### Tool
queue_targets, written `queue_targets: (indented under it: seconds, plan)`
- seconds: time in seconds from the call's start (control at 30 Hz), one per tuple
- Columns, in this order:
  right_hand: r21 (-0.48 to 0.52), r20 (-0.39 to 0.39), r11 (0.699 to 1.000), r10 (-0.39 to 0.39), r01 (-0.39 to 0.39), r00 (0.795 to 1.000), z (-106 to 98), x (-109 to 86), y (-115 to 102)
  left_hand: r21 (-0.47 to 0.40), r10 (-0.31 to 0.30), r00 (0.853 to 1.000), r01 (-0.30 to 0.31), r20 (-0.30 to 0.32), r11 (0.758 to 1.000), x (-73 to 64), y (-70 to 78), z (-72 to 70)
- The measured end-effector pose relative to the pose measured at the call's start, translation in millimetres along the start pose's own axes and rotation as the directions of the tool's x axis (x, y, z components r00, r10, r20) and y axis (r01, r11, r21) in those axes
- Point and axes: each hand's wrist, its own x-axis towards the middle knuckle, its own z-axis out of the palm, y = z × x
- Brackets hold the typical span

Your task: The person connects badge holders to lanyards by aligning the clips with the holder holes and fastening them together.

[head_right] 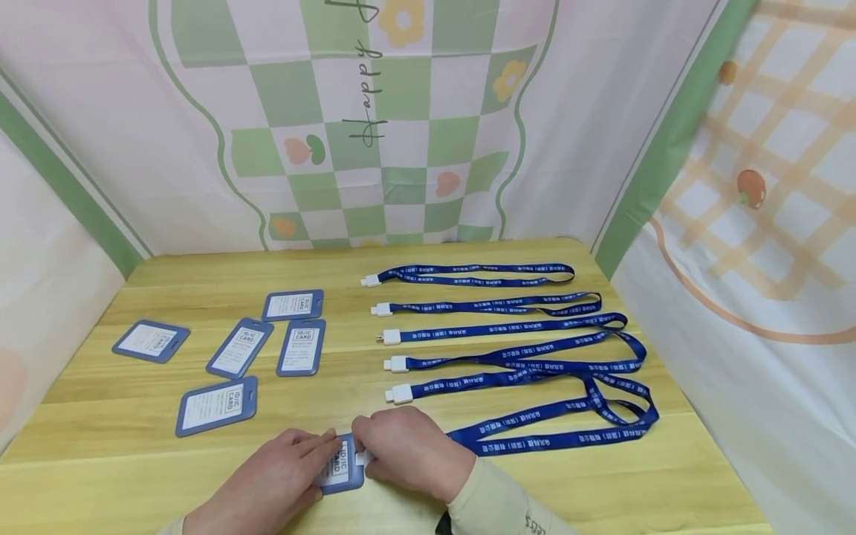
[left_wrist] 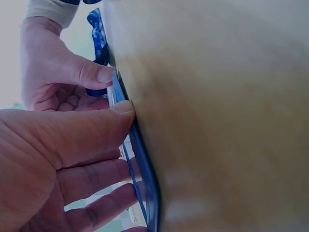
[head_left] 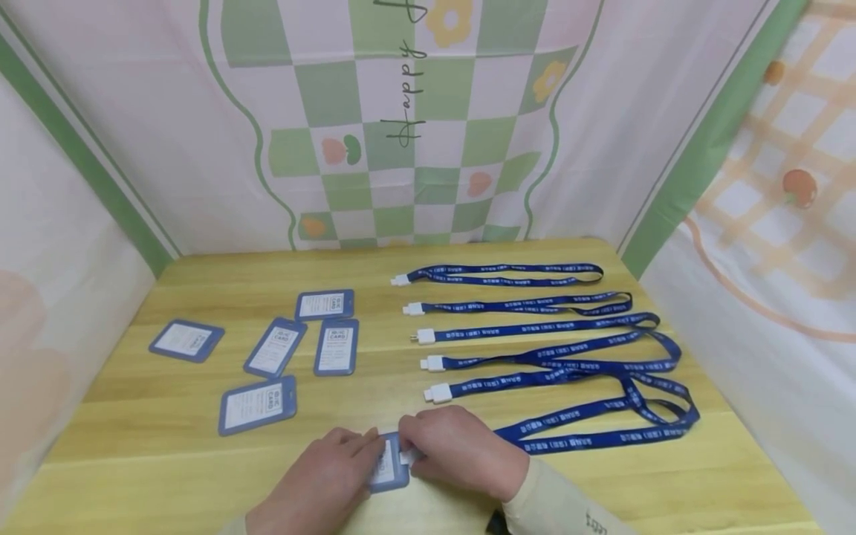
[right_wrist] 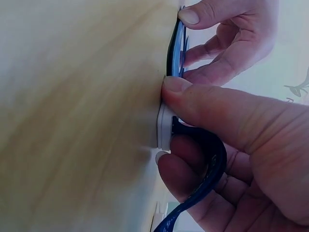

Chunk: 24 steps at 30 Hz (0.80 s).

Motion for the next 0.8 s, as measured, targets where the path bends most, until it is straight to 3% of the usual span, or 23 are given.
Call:
queue_targets:
  seconds: [0.4, 0.8]
  plan:
    - [0.043, 0.026, 0.999, 0.029, -0.031, 0.999, 2, -6.2, 5, -0.007, -0.020, 1.000, 0.020, 0.015, 1.000, -1.2, -1.2, 3.6]
    - [0.073, 0.022, 0.993, 0.096, -0.097, 0.995, -4, -31.2, 19, 0.010, -0.036, 0.999, 0.036, 0.036, 0.999, -0.2, -0.7, 7.2]
